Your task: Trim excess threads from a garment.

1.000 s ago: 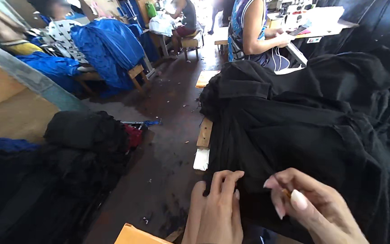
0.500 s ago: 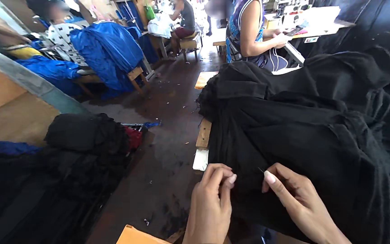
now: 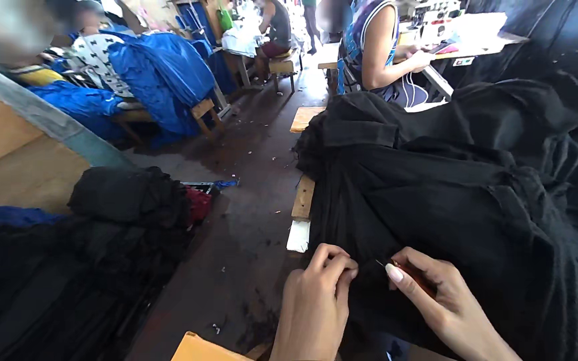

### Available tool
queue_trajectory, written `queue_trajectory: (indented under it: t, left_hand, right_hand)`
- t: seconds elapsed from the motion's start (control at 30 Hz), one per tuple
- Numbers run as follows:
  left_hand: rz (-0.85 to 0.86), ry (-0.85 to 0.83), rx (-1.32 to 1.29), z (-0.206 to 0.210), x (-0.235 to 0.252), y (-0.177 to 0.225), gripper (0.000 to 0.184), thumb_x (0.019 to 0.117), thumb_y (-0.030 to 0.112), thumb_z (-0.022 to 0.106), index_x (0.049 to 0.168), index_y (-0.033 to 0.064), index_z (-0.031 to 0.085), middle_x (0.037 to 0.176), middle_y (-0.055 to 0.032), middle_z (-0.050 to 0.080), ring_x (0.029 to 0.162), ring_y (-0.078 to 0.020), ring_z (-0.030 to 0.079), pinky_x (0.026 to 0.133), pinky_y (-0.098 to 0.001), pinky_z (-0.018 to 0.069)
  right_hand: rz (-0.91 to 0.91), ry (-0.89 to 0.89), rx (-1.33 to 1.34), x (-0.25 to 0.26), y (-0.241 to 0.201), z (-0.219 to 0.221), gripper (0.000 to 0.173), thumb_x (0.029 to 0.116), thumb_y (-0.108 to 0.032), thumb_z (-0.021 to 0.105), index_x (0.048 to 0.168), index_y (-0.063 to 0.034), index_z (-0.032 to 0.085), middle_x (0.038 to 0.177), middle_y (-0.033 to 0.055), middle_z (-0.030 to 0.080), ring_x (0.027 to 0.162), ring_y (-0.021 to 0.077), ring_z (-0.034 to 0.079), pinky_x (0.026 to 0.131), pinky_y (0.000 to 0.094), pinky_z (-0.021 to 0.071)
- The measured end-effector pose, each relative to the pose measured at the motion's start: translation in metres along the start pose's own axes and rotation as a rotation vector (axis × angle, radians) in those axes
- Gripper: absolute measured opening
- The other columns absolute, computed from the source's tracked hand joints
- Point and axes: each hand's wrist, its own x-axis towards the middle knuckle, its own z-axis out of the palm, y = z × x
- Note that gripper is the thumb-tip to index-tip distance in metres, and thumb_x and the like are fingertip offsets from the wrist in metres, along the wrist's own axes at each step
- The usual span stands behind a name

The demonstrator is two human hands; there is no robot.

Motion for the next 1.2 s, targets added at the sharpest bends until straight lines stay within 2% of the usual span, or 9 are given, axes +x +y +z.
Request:
queue_trajectory:
  t: [0.2,0.57,0.63,0.73,0.8,0.9,0.97,1.07,1.2]
  left_hand:
    - [-0.089,0.025,-0.137,-0.009,-0.003,0.001,0.013,0.1002,0.017,0.059,0.100,0.0116,0.071,0.104,0.0031,0.072,0.085,-0.0012,0.069,0.070,-0.0186,0.0595]
    - [-0.100,0.072,-0.140,-0.010,-0.002,0.008,0.011,0.0961,0.015,0.064,0.091,0.0078,0.071,0.113,-0.0064,0.064,0.092,-0.0021,0.066,0.072,-0.0144,0.0570]
    - [-0.118,0.045,-0.247,-0.018,-0.003,0.007,0.010,0.0956,0.010,0.063,0.092,0.0037,0.070,0.108,-0.0068,0.064,0.092,-0.0050,0.067,0.074,-0.0185,0.0596]
    - [-0.186,-0.141,-0.539,-0.058,-0.008,0.005,0.006,0.0997,0.005,0.058,0.098,0.0018,0.063,0.085,0.0021,0.068,0.071,-0.0039,0.068,0.064,-0.0224,0.0602]
    - [-0.221,-0.249,-0.456,-0.091,-0.015,-0.005,0.006,0.0993,0.004,0.058,0.100,0.0020,0.064,0.082,0.0036,0.069,0.068,-0.0025,0.067,0.062,-0.0208,0.0581]
    - [-0.322,-0.252,0.064,-0.117,-0.021,-0.026,0.019,0.0970,0.015,0.066,0.110,0.0030,0.073,0.103,-0.0111,0.072,0.084,-0.0216,0.070,0.074,-0.0398,0.0595]
    - [-0.347,-0.196,0.191,-0.119,-0.018,-0.033,0.030,0.0974,0.020,0.066,0.122,0.0042,0.072,0.123,-0.0190,0.066,0.101,-0.0337,0.069,0.082,-0.0489,0.0586]
    - [-0.234,-0.048,0.158,-0.109,-0.005,-0.021,0.029,0.0981,0.023,0.064,0.120,0.0056,0.072,0.126,-0.0169,0.065,0.108,-0.0285,0.067,0.086,-0.0421,0.0581]
    - [-0.018,0.152,0.080,-0.078,0.025,0.010,0.027,0.0985,0.027,0.061,0.111,0.0088,0.076,0.122,-0.0101,0.067,0.112,-0.0187,0.065,0.090,-0.0345,0.0570]
  right_hand:
    - [-0.097,-0.022,-0.186,-0.005,0.004,0.002,0.035,0.0987,-0.037,0.065,0.087,-0.0044,0.068,0.068,0.0010,0.061,0.060,-0.0012,0.052,0.053,0.0146,0.0425]
    - [-0.286,0.085,-0.650,-0.004,0.005,0.024,0.036,0.0955,-0.035,0.057,0.069,-0.0117,0.062,0.059,0.0011,0.057,0.049,0.0124,0.056,0.041,0.0286,0.0414]
    - [-0.251,0.081,-0.590,-0.003,0.006,0.022,0.035,0.0955,-0.034,0.058,0.069,-0.0108,0.063,0.059,0.0011,0.057,0.049,0.0109,0.055,0.042,0.0276,0.0412]
    - [-0.094,0.014,-0.226,0.002,0.002,0.003,0.034,0.0987,-0.035,0.061,0.080,-0.0069,0.065,0.062,-0.0028,0.054,0.054,-0.0024,0.046,0.048,0.0141,0.0366]
    - [-0.056,0.001,-0.092,0.004,-0.002,-0.001,0.033,0.0984,-0.038,0.064,0.090,-0.0062,0.066,0.067,-0.0049,0.055,0.058,-0.0073,0.046,0.051,0.0096,0.0370]
    - [-0.086,-0.031,-0.350,-0.002,-0.012,0.011,0.037,0.0941,-0.034,0.069,0.117,-0.0056,0.071,0.082,0.0042,0.072,0.065,0.0105,0.065,0.056,0.0304,0.0551]
    - [-0.205,-0.056,-0.586,0.000,-0.026,0.023,0.024,0.0803,-0.012,0.069,0.103,-0.0047,0.071,0.078,0.0061,0.071,0.060,0.0194,0.069,0.049,0.0370,0.0545]
    - [-0.282,0.007,-0.662,0.014,-0.063,0.005,0.005,0.0852,-0.006,0.064,0.089,-0.0063,0.067,0.073,0.0064,0.066,0.057,0.0186,0.064,0.046,0.0341,0.0499]
    - [-0.218,0.467,-0.741,0.043,-0.081,-0.100,0.019,0.0954,-0.017,0.057,0.104,-0.0015,0.064,0.080,0.0051,0.061,0.062,0.0055,0.052,0.053,0.0245,0.0446]
